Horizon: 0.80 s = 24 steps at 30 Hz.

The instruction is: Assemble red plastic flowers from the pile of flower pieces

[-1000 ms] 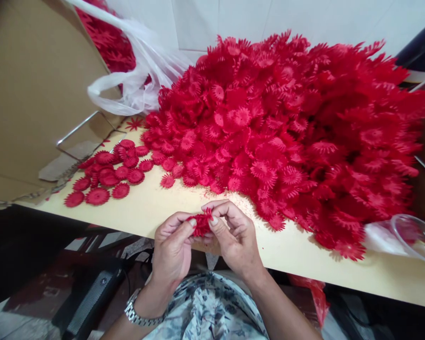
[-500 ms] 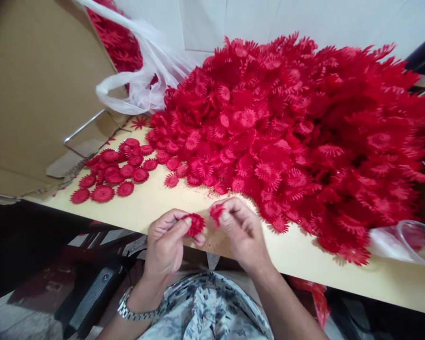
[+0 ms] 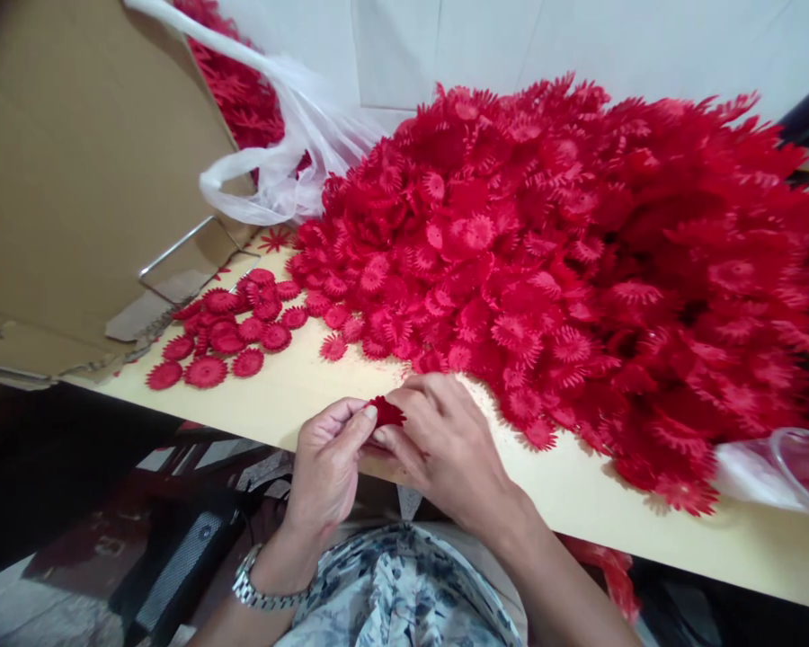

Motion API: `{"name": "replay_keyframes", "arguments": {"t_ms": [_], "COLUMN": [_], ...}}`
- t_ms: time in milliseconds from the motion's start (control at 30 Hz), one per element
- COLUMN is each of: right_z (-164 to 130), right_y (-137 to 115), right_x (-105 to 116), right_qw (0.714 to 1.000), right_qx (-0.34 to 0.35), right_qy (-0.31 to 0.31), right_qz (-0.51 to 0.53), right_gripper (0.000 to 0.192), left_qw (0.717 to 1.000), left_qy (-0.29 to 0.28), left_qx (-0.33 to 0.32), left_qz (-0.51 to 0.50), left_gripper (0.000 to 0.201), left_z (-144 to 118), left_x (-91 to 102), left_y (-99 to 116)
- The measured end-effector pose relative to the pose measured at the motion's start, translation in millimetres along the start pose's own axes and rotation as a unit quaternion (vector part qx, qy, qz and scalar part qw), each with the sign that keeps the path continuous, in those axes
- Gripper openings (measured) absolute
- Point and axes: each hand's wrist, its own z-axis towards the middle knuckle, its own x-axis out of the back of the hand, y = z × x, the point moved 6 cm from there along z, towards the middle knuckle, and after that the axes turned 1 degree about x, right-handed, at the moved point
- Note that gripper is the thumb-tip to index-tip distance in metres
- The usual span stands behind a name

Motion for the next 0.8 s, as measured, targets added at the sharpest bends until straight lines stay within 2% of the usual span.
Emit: {"name": "replay_keyframes", "arguments": {"t_ms": [100,200,300,367,467,567,600,700,733,800], "right_z": [-6,-13,-17,-16,-7,6,12,25,26,23], "right_y": [-7,-9,-12,-8,10,31,36,43,42,32], "right_x": [-13,-15,-12,-6,10,34,39,39,37,30], "right_qw": [0.998,0.993,0.988,0.993,0.988,0.971,0.968,0.968,0.968,0.980], "right_qx": [0.033,0.072,0.086,0.037,-0.081,-0.123,-0.115,-0.081,-0.073,-0.054], "right_qy": [-0.019,0.022,0.062,0.086,0.131,0.200,0.202,0.133,0.120,0.100], "right_qz": [-0.040,-0.095,-0.110,-0.069,0.005,-0.049,-0.090,-0.197,-0.208,-0.161], "right_gripper": [0.013,0.017,0.017,0.011,0.010,0.010,0.010,0.021,0.024,0.025], "left_qw": [0.999,0.998,0.998,0.998,0.998,0.999,0.998,0.998,0.997,0.997], "left_qy": [-0.038,-0.059,-0.044,-0.043,-0.028,0.014,0.017,0.000,0.002,0.015], "left_qx": [-0.002,0.011,0.021,0.043,0.057,0.049,0.052,0.067,0.069,0.062], "left_qz": [0.028,0.034,0.026,0.011,0.003,0.011,0.011,-0.009,-0.019,-0.036], "left_gripper": [0.019,0.013,0.014,0.017,0.019,0.020,0.020,0.021,0.021,0.020], "left_z": [-2,-3,-2,-2,-4,-5,-5,-4,-3,-2], "left_x": [-3.8,-5.5,-3.8,-4.0,-2.1,3.6,4.0,1.7,1.7,2.9], "left_y": [-5,-12,-16,-17,-13,-5,-4,-3,-4,-4]}}
